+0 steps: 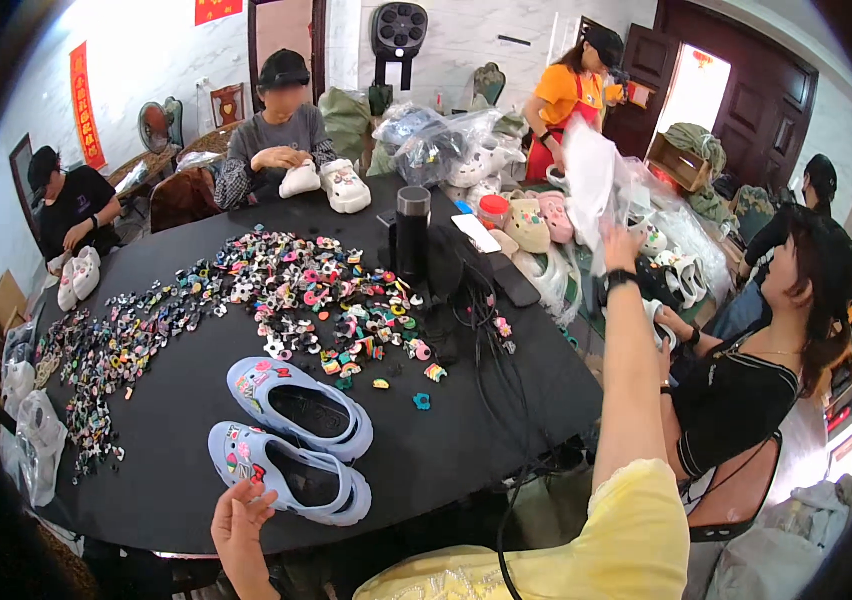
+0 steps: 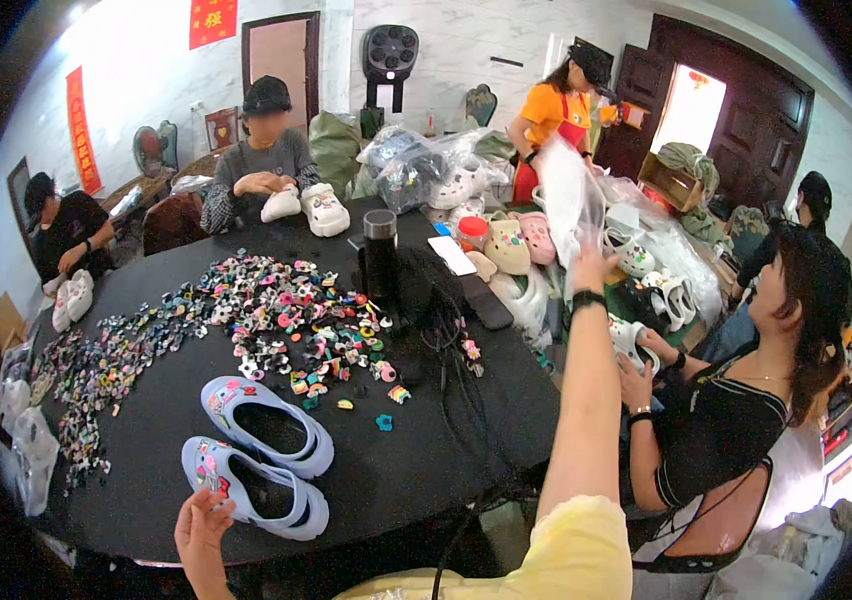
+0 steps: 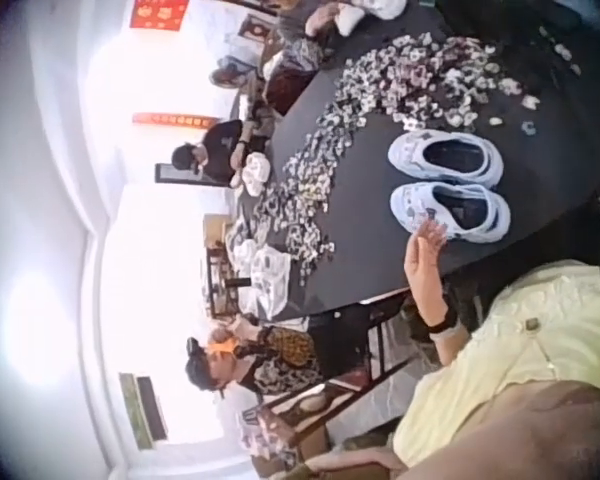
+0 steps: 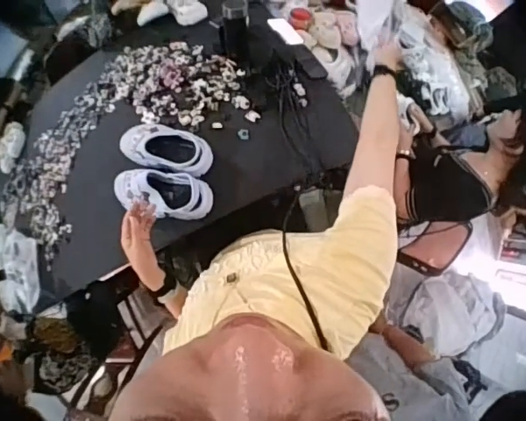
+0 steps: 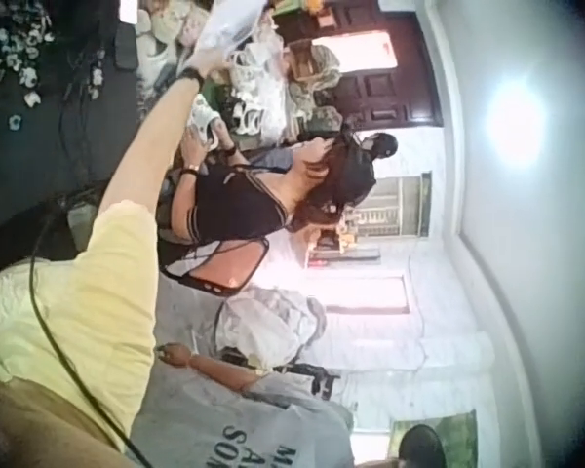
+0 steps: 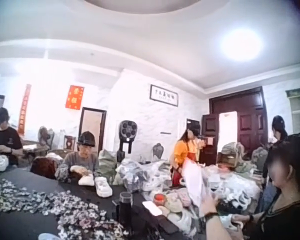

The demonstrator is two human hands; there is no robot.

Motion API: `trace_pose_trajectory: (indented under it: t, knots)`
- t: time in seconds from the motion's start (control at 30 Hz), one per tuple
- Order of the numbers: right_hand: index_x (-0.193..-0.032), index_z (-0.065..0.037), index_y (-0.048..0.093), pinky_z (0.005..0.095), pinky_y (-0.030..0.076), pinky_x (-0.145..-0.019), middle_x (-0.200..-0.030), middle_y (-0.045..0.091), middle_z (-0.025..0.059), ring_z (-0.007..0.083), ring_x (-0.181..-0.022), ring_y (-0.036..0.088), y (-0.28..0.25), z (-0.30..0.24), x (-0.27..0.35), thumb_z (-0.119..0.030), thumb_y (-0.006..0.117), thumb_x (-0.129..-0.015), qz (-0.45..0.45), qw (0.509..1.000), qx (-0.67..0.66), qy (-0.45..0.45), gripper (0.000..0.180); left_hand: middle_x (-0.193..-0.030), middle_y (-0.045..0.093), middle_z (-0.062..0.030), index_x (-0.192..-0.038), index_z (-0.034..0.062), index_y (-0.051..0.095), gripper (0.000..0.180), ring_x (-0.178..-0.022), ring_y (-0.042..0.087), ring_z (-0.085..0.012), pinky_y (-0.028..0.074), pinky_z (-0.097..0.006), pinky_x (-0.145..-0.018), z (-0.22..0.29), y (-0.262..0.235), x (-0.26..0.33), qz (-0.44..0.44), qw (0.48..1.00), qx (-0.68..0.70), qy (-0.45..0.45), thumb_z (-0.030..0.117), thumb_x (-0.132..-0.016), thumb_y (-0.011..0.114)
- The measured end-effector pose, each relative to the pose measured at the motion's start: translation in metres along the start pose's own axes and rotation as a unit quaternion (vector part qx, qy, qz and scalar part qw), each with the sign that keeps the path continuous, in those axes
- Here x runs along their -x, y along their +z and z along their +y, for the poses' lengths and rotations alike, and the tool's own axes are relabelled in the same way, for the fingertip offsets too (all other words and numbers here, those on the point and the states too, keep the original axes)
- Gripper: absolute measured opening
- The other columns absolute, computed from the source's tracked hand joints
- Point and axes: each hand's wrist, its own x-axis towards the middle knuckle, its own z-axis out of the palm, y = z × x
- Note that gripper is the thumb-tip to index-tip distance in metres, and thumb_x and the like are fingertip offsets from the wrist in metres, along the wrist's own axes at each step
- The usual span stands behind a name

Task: Applying decorative charms to the holes of rubber clog-style shoes.

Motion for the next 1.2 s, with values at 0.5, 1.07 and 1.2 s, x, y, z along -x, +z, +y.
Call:
trace_pose_trajectory:
  t: [0.5,1.07,1.2]
  knots:
    - [-0.109,-0.002,0.054,0.022,0.046,-0.058,-0.094,0.062,0.0076,0.013,-0.072,0.062,0.139,-0.176,0.175,-0.014,0.049,-0.088,-0.348,0.854,-0.057,0.383,0.025,-0.095,0.062,-0.0102,-0.107,-0.0019,0.057,0.025,-0.088,0.061,-0.0167,0.045,-0.024,-0.072,-0.002,0.028,0.017,0.115,0.978,-0.169,0.029,0.016,-0.09,0.05]
    - [-0.126,0.005,0.037,0.0373,0.044,-0.087,-0.115,0.053,0.0244,0.034,-0.103,0.054,0.256,-0.329,0.34,-0.038,0.06,-0.078,-0.763,0.644,-0.023,0.051,0.069,-0.139,0.005,-0.0251,-0.136,-0.0057,0.0,0.104,-0.131,0.005,-0.0352,0.008,-0.043,-0.107,-0.067,0.036,0.02,0.237,0.921,-0.298,0.082,0.023,-0.068,0.073]
    - [-0.123,-0.005,0.044,0.0457,0.046,-0.082,-0.101,0.057,0.0267,0.04,-0.091,0.058,0.273,-0.301,0.374,-0.022,0.049,-0.076,-0.76,0.65,0.028,0.014,0.05,-0.137,0.011,-0.0232,-0.138,-0.0029,0.007,0.095,-0.13,0.01,-0.0336,0.009,-0.038,-0.107,-0.079,0.04,0.01,0.275,0.924,-0.261,0.042,0.003,-0.061,0.063]
